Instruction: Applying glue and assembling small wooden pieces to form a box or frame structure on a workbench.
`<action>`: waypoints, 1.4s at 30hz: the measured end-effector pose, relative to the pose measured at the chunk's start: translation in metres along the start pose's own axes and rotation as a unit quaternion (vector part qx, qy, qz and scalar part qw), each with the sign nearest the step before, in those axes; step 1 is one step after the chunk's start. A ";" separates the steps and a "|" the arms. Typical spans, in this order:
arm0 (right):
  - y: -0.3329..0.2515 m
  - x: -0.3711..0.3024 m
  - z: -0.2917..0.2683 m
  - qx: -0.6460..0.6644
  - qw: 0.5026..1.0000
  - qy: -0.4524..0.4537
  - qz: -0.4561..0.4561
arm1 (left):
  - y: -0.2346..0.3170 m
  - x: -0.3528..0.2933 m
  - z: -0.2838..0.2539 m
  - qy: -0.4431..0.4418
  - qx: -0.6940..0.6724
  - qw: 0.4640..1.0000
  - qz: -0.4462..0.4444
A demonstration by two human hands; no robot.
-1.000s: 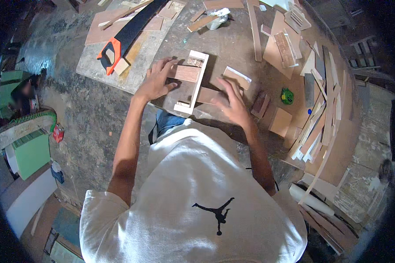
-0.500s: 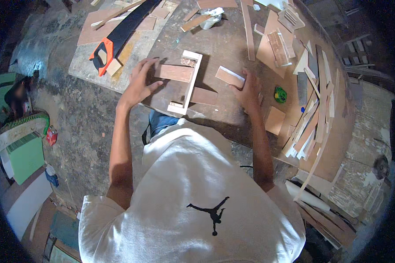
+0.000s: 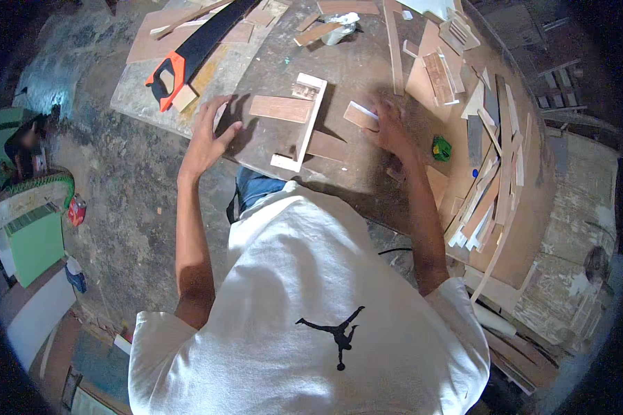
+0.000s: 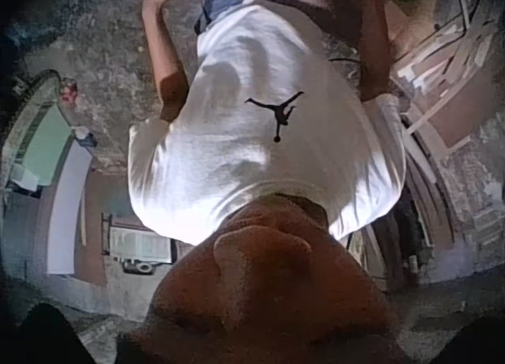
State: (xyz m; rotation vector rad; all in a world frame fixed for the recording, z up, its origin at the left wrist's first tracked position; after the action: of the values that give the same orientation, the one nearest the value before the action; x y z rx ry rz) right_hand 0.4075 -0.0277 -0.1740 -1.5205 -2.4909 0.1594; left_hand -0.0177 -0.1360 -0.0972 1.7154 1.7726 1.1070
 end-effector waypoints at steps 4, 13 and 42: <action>-0.018 0.006 -0.017 0.016 1.000 0.003 -0.011 | -0.005 -0.013 -0.012 0.039 -0.050 0.995 -0.074; -0.128 0.030 -0.149 0.125 0.983 0.124 0.039 | 0.073 -0.010 -0.004 0.017 -0.321 0.930 -0.180; -0.205 -0.065 -0.146 0.557 0.776 0.106 0.277 | 0.180 -0.025 -0.007 0.211 -0.031 0.932 0.294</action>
State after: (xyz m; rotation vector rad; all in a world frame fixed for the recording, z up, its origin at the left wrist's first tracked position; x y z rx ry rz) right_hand 0.2942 -0.1833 0.0016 -1.4373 -1.1699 1.2101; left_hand 0.0924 -0.1778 0.0421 2.1606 1.4362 1.8798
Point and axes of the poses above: each hand's wrist, its own x-axis towards the middle knuckle, its own z-axis out of the palm, y = z × x, the point moved 5 cm from there along x, towards the middle knuckle, and after that the axes turned 11 degrees about y, right-handed, at the moved point
